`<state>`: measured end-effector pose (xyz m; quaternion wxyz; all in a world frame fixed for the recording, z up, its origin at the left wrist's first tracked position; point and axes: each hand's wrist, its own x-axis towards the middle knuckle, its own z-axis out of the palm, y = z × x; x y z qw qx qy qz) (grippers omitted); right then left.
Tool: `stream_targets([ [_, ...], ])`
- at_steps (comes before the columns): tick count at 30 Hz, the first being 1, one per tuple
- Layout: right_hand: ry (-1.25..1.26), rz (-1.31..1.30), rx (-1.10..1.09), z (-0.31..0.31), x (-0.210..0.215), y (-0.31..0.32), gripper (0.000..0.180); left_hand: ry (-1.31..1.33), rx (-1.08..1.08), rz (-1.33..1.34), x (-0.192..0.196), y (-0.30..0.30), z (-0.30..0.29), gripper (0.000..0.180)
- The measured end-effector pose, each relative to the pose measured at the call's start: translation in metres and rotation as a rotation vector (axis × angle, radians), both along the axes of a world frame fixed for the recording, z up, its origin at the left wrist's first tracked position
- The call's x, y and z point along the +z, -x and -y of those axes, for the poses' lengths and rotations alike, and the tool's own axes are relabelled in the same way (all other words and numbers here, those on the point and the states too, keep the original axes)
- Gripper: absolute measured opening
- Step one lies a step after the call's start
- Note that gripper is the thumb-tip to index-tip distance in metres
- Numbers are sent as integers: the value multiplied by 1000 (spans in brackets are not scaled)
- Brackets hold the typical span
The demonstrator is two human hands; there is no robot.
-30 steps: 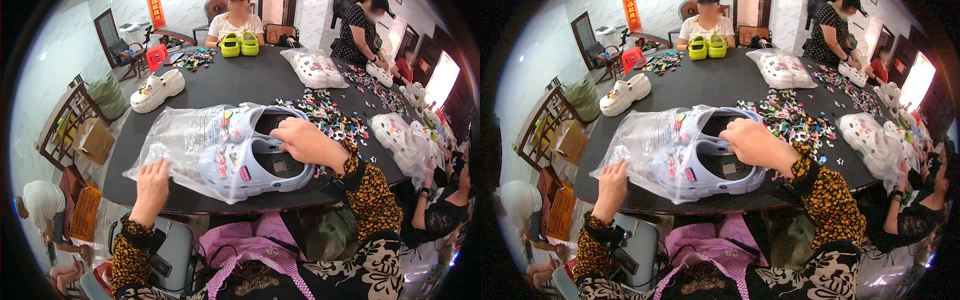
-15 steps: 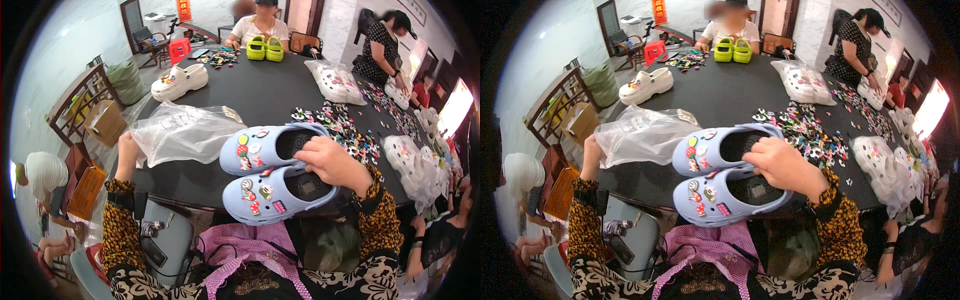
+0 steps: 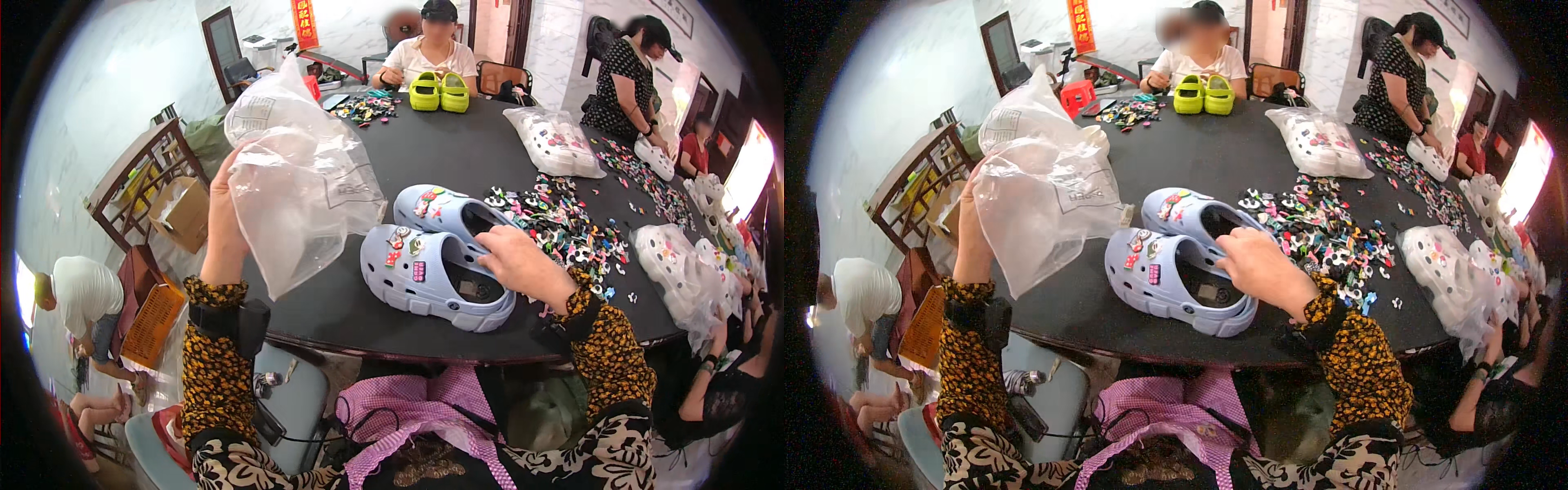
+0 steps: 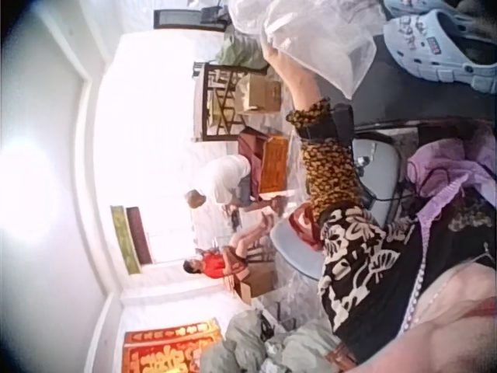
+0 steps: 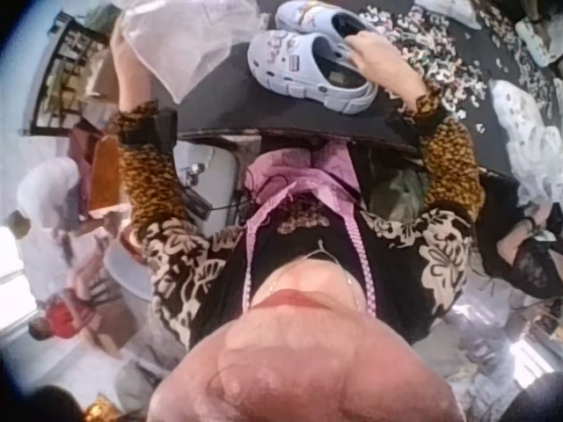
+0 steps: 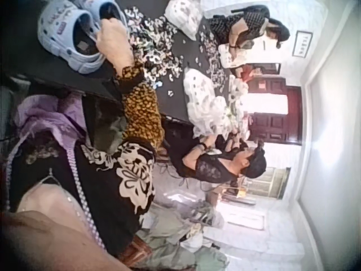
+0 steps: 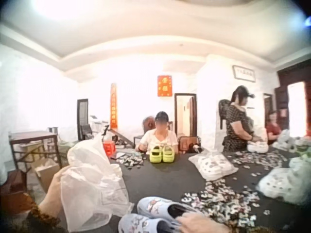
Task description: Attaching decorative charms to rubber clogs.
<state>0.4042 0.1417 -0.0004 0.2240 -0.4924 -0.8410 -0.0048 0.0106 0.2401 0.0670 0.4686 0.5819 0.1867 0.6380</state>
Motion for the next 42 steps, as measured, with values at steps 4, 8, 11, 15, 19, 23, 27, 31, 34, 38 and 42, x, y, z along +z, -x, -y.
stream_targets([
  [4,-201,-248,42,2,46,11,28,12,-72,22,12,-40,23,40],
  [8,-336,-239,75,13,83,32,80,40,-176,-98,19,-95,62,41],
  [11,-416,-256,134,16,86,41,84,-11,-366,-326,20,-133,85,34],
  [15,-94,-432,139,17,72,31,34,-111,-392,-484,22,-151,91,37],
  [19,-294,-599,40,11,64,10,25,-279,-308,-487,26,-155,90,38],
  [23,-414,-560,-26,18,75,-2,26,-528,-206,-544,39,-157,93,68],
  [27,-377,-603,100,33,85,13,24,-837,152,-939,33,-171,92,96],
  [31,-130,-933,302,40,80,17,21,-917,192,-891,23,-192,89,89],
  [34,62,-1142,385,47,83,17,23,-768,64,-814,22,-196,91,84],
  [38,-363,-588,225,48,81,11,34,-712,106,-798,18,-195,83,73],
  [42,-433,-525,89,58,86,0,60,-679,255,-512,19,-195,79,52],
])
